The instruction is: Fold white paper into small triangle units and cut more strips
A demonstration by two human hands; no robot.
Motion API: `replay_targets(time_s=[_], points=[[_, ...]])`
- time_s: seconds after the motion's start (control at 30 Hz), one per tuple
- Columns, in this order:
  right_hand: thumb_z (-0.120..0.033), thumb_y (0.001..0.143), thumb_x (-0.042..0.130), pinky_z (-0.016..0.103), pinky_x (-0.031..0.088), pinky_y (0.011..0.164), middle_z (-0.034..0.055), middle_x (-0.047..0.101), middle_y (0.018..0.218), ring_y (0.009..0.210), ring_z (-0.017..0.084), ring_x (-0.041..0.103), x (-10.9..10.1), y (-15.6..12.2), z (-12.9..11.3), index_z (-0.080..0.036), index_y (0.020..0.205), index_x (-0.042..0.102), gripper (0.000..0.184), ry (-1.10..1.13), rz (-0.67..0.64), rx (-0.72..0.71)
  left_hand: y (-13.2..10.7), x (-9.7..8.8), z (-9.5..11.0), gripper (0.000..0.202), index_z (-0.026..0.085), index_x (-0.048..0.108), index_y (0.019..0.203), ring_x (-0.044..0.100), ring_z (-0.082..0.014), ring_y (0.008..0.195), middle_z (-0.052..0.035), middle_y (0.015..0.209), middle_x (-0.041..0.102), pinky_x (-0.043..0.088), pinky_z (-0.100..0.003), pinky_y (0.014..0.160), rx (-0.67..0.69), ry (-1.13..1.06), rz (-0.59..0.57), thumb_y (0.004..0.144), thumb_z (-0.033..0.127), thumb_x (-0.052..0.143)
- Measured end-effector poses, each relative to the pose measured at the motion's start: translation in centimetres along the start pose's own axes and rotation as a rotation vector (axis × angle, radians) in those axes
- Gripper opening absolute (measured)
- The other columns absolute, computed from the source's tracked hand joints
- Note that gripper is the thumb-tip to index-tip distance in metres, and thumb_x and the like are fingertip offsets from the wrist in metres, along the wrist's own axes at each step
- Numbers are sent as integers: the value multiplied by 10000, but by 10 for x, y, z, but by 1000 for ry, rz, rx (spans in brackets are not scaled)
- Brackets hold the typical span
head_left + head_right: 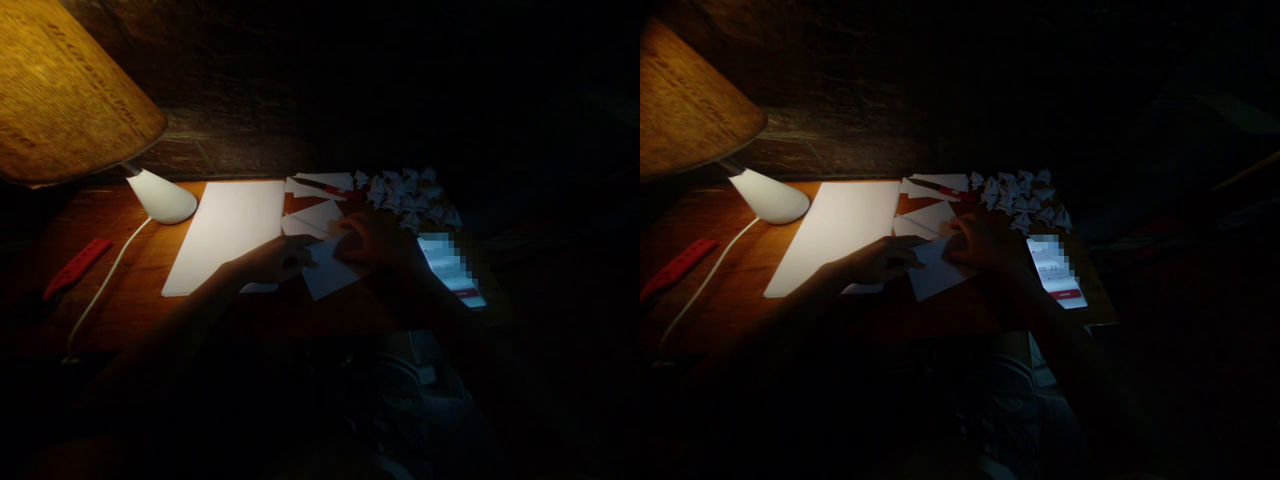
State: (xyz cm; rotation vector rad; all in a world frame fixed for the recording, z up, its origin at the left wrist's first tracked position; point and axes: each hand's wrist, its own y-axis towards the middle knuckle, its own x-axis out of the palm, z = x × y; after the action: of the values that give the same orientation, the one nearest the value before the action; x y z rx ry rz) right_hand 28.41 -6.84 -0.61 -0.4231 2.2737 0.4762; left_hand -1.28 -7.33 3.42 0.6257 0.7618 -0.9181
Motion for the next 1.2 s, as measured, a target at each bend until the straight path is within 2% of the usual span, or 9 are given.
replay_targets(time_s=[0.2,0.33,0.53,0.6,0.67,0.8,0.93,1.1,1.2], points=[[-407,702,924,600,492,1116,152,597,1371,1296,389,587,0,1,-2,-216,1333,658,710,-12,-27,32,-2,-5,3,138,163,653,734,656,-129,755,-143,1301,733,552,-281,687,-26,12,-50,856,188,594],[-409,704,923,594,500,1107,143,600,1376,1306,384,588,2,1,0,-222,1327,657,703,-5,-2,21,-4,-8,5,156,163,589,663,613,-105,701,-152,1460,680,524,-273,639,-41,-15,-91,816,193,597],[-400,698,938,601,508,1098,152,617,1356,1282,387,605,2,2,-2,-208,1316,664,703,-24,0,16,-6,-8,0,151,172,553,622,588,-94,647,-165,1517,650,506,-282,591,-35,-42,-95,772,158,565],[-385,699,935,607,503,1102,168,614,1361,1286,396,602,2,2,-3,-187,1336,656,723,-33,-10,32,-6,-7,-2,120,176,607,677,653,-140,738,-172,1477,671,554,-311,659,-16,-52,-82,794,180,581],[-372,700,932,602,501,1104,175,610,1376,1286,393,605,2,1,-3,-181,1358,645,743,-37,-10,40,-6,-5,-2,123,174,720,877,715,-215,910,-175,1399,705,606,-370,789,8,-53,-51,836,232,619],[-372,703,918,589,511,1088,159,604,1395,1275,377,613,3,0,-2,-214,1374,634,746,-42,15,28,-6,0,1,500,229,673,1427,652,-319,1297,-163,1469,658,564,-518,1076,-20,68,-25,938,334,670],[-404,703,920,563,516,1091,181,599,1393,1279,383,608,4,-1,-6,-185,1372,634,759,-53,20,27,-6,4,2,449,325,716,1414,593,-310,1402,-114,1579,580,519,-510,1157,-34,192,-45,966,303,693],[-546,668,954,568,518,1087,170,605,1393,1281,389,602,12,-2,-10,-211,1373,634,843,-74,90,20,-7,3,2,411,321,741,1390,627,-297,1378,-121,1590,568,553,-476,1127,-16,170,-42,986,281,679],[-503,672,956,582,493,1122,183,606,1397,1310,398,591,13,0,-8,-184,1386,637,844,-86,85,17,-6,1,4,402,313,758,1370,631,-301,1378,-117,1592,570,554,-475,1135,-26,149,-43,982,255,672]])
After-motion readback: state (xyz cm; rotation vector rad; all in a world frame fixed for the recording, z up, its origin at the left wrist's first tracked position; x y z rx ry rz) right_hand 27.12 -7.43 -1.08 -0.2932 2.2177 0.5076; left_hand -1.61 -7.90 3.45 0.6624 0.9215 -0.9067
